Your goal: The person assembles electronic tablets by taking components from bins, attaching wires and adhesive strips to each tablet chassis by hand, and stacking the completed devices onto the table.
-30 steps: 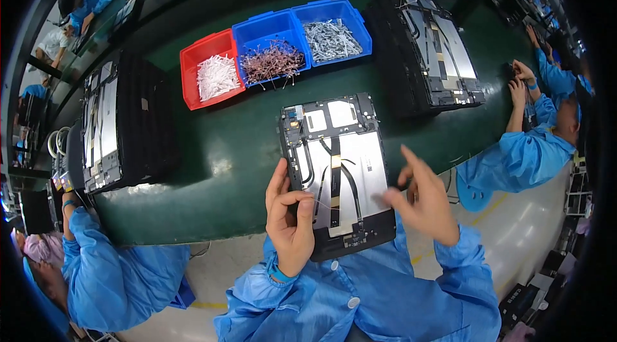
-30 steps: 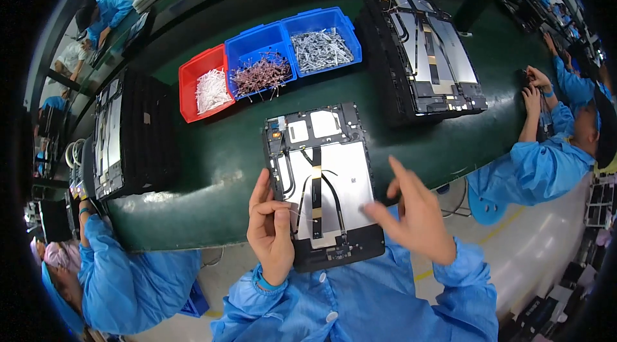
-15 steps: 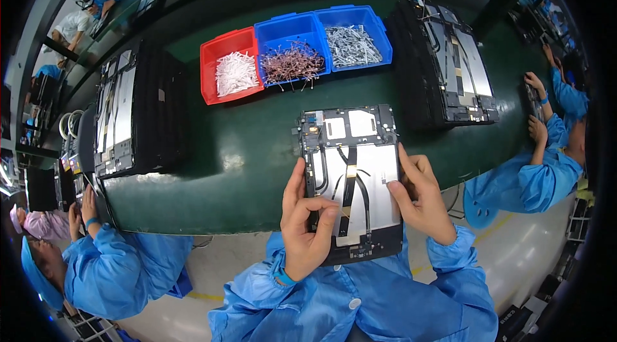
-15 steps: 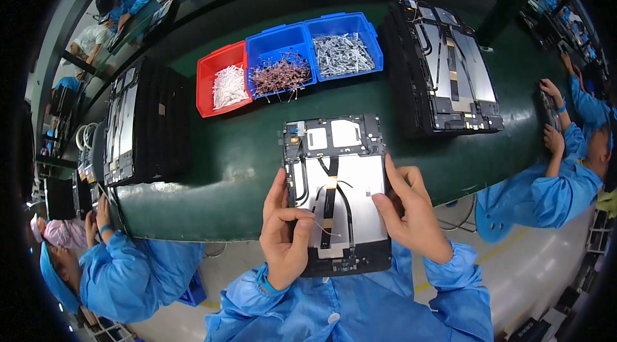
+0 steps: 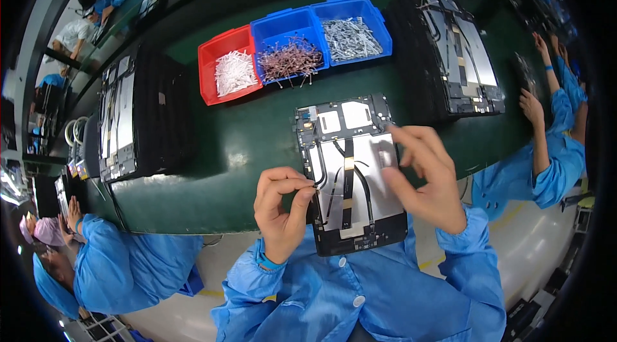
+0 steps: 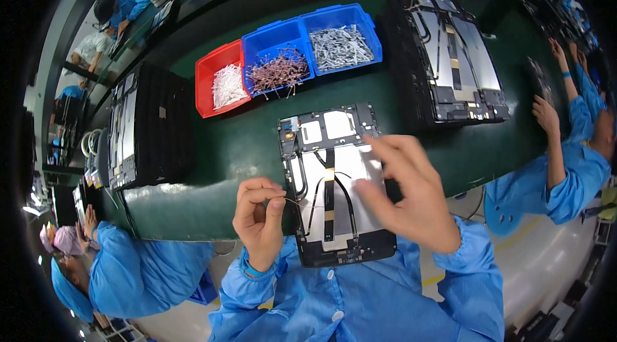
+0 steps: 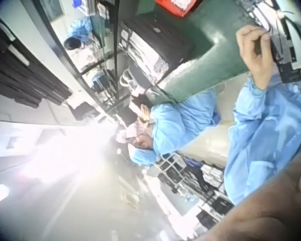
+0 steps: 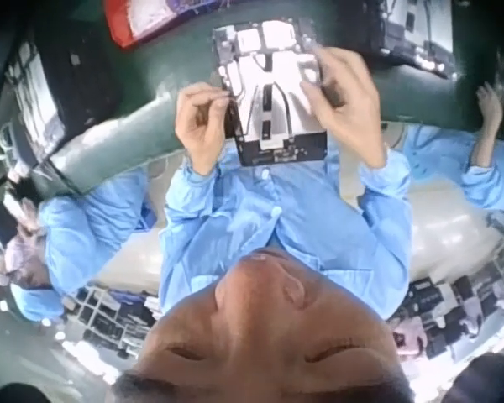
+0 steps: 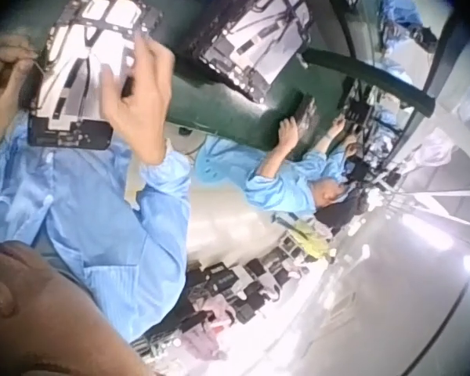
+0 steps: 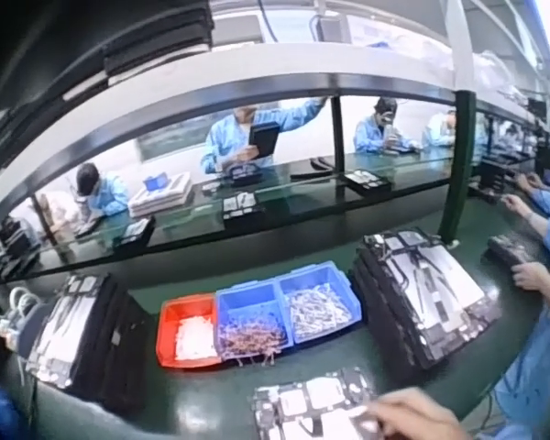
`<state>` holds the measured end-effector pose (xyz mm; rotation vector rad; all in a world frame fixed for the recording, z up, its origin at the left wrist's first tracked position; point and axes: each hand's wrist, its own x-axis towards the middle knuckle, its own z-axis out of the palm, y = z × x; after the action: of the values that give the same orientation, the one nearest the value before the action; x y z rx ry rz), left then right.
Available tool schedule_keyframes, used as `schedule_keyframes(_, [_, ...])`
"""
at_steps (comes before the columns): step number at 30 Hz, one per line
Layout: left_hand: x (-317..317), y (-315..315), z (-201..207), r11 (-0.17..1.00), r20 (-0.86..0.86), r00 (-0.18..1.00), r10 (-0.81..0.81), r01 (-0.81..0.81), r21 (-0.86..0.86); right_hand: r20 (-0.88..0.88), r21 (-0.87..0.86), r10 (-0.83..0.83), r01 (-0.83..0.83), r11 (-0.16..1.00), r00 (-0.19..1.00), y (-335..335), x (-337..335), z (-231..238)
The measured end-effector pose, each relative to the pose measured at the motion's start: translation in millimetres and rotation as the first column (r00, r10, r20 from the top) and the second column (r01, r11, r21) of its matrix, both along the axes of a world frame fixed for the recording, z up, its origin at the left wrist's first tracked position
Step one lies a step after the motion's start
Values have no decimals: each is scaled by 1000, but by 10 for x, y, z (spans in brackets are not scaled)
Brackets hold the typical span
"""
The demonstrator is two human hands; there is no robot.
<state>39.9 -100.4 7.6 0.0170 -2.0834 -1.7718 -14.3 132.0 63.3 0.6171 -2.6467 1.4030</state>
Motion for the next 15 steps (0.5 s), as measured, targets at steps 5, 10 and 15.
schedule_keyframes(5, [-140,-62,130,969,-164,980,-115,74,-234,185,-257,509,-458,851,841,-412,-146,-49])
schedule_keyframes(10, [-215,-194,139,921,-188,969,-162,80,-381,1,-192,509,-499,845,861,-525,-282,-240])
schedule_keyframes(15, [-359,-287,111,783,-268,937,-224,9,-622,-89,-213,408,-417,883,909,-605,-367,-269])
